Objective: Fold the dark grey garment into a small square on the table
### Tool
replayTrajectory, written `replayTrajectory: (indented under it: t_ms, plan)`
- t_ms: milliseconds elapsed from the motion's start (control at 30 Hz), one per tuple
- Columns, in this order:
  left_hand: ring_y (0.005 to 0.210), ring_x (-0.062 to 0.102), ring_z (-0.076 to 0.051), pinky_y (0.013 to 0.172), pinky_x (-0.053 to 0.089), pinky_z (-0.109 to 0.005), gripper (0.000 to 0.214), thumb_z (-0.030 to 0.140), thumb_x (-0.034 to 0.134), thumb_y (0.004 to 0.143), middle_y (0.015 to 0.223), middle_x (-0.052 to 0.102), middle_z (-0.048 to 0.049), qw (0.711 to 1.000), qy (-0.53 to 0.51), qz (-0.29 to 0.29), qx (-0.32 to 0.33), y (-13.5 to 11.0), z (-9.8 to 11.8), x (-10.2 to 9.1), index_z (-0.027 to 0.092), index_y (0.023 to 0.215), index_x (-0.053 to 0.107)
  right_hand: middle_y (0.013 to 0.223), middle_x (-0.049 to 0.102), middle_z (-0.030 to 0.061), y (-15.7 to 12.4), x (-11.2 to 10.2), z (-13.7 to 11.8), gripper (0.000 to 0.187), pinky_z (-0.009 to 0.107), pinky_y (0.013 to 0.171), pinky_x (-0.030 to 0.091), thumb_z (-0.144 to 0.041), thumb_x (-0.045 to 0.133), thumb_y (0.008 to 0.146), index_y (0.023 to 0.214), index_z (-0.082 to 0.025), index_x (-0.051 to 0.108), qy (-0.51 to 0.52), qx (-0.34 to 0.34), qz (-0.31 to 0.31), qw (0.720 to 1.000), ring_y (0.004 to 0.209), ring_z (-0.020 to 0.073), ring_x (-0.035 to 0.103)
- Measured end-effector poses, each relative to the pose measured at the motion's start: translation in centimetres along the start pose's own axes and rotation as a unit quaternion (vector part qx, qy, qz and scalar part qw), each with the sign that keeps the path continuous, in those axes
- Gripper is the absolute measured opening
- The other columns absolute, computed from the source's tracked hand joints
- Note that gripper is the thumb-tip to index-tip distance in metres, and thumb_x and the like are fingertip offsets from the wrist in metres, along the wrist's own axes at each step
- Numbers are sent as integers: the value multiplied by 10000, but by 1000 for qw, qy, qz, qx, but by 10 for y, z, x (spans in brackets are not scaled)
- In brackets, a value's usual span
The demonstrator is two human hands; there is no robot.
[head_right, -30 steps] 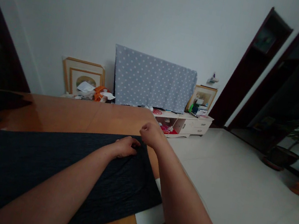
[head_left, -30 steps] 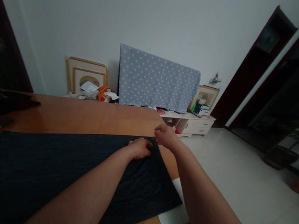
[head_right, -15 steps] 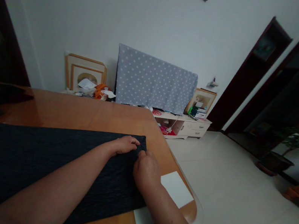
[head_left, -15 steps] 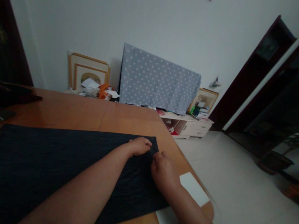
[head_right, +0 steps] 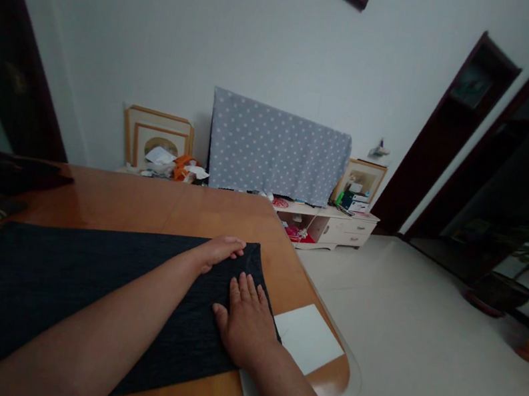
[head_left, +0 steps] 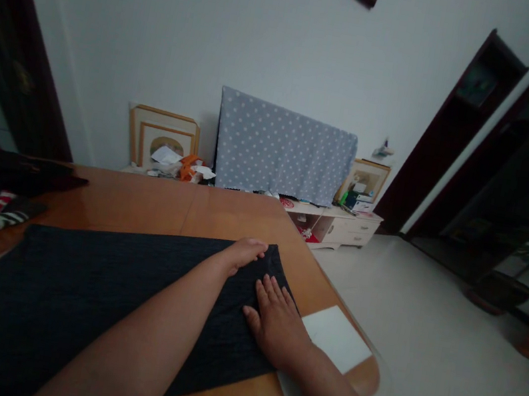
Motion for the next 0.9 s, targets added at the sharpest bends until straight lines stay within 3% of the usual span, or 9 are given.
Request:
replayTrajectory:
  t_ms: [233, 467, 667, 900]
  plan:
    - [955, 666, -171, 891, 480, -308, 404, 452, 531, 897, 1129, 724, -106, 997, -78, 21, 2, -9, -1, -18, 150, 1136, 654, 1653, 224, 148, 1, 4, 0, 753, 498, 1246, 168, -599, 286, 1011, 1589, -119, 323, -13, -6, -4, 1000, 1548, 298, 164]
    - [959, 655, -181, 876, 474, -293, 311, 413, 540, 901, 1042, 731, -84, 993, -58, 105, 15, -49, -3, -56, 147, 987, 677, 1643, 258, 158, 2, 10, 5, 762, 494, 1241, 189, -607, 283, 1005, 1581, -112, 341, -30, -9, 4, 1000, 1544, 286, 187]
    - [957, 665, -199, 857, 500, -295, 289, 381, 560, 904, 1029, 738, -63, 981, 59, 176, 56, -119, -25, -116, 159, 1030, 693, 1634, 304, 128, 4, 26, 19, 780, 476, 1238, 224, -641, 261, 978, 1571, -149, 378, -60, -16, 19, 998, 1541, 270, 204]
    - [1124, 643, -226, 1020, 471, -331, 308, 334, 546, 931, 1166, 710, -102, 939, 256, 213, 81, -233, -40, -197, 179, 1145, 704, 1626, 327, 127, 10, 46, 41, 794, 506, 1223, 269, -624, 244, 957, 1566, -137, 390, -85, -38, 32, 995, 1536, 285, 213]
Point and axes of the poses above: each hand's wrist, its own y-axis towards the middle knuckle, its own x-axis out of the palm, z = x × y, the point moved 7 cm from there along y, towards the middle knuckle
